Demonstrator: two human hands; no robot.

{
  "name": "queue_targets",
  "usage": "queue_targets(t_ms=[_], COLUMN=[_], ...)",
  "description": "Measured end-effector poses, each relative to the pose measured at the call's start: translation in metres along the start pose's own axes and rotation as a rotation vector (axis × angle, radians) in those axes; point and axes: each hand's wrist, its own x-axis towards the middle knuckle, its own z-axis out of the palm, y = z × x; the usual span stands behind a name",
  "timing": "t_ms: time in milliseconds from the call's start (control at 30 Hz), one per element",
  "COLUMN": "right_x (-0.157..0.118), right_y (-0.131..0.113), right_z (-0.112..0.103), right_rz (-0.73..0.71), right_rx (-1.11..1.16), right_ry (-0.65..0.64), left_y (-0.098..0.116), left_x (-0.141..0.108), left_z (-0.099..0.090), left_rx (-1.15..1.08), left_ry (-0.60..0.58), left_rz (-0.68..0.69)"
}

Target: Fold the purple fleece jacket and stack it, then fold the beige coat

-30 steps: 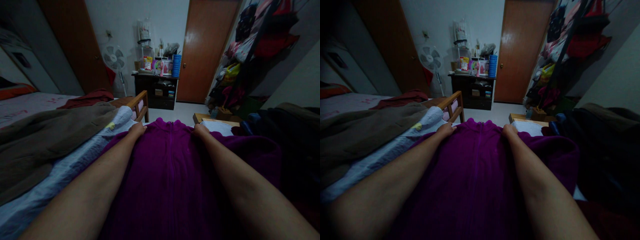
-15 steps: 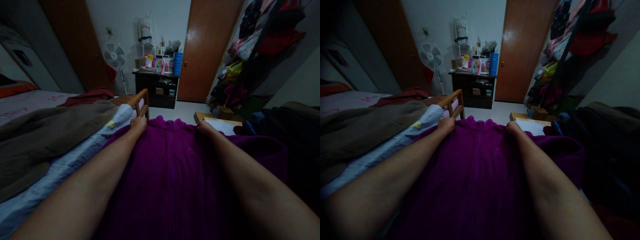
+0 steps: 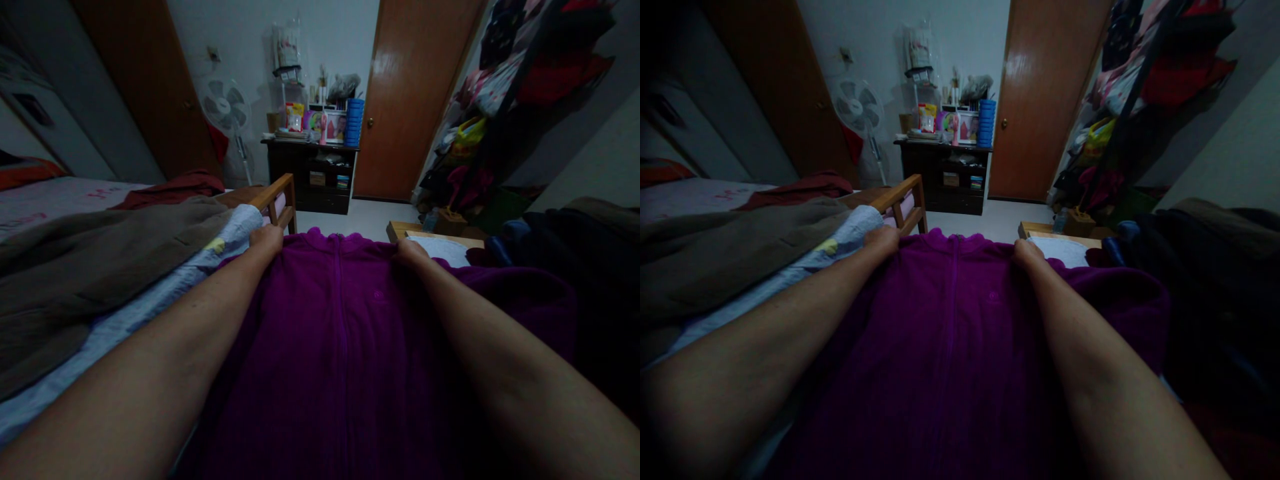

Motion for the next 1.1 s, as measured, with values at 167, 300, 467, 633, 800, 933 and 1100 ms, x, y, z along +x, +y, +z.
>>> queue_targets(t_ms=[167, 300, 467, 633, 800, 933, 1100], right_x=[-0.008, -0.015, -0.027, -0.042, -0.043, -0.034, -0.03], right_y=[-0.011, -0.02, -0.034, -0.069, -0.07, -0.049, -0.04], right_z=[-0.001, 0.017, 0.031, 0.038, 0.057, 0.063, 0.053], right_rz=[0.134, 0.125, 0.054, -0.172, -0.074, -0.051, -0.062], right_rx=[-0.041, -0.118, -0.182, -0.135, 0.04, 0.095, 0.106], right_ry=[0.229, 0.312, 0.338, 0.23, -0.039, -0.087, -0.134], left_y=[0.009, 0.019, 0.039, 0.069, 0.06, 0.04, 0.04], left_x=[-0.008, -0.012, -0.024, -0.048, -0.062, -0.059, -0.059], left_z=[0.0, 0.01, 0.022, 0.031, 0.049, 0.055, 0.045], left_rx=[0.106, 0.034, -0.021, 0.024, 0.016, -0.012, 0.031], left_ry=[0.13, 0.018, -0.119, -0.133, -0.241, -0.257, -0.288], left_rz=[0.009, -0.166, -0.204, 0.026, 0.101, 0.119, 0.066])
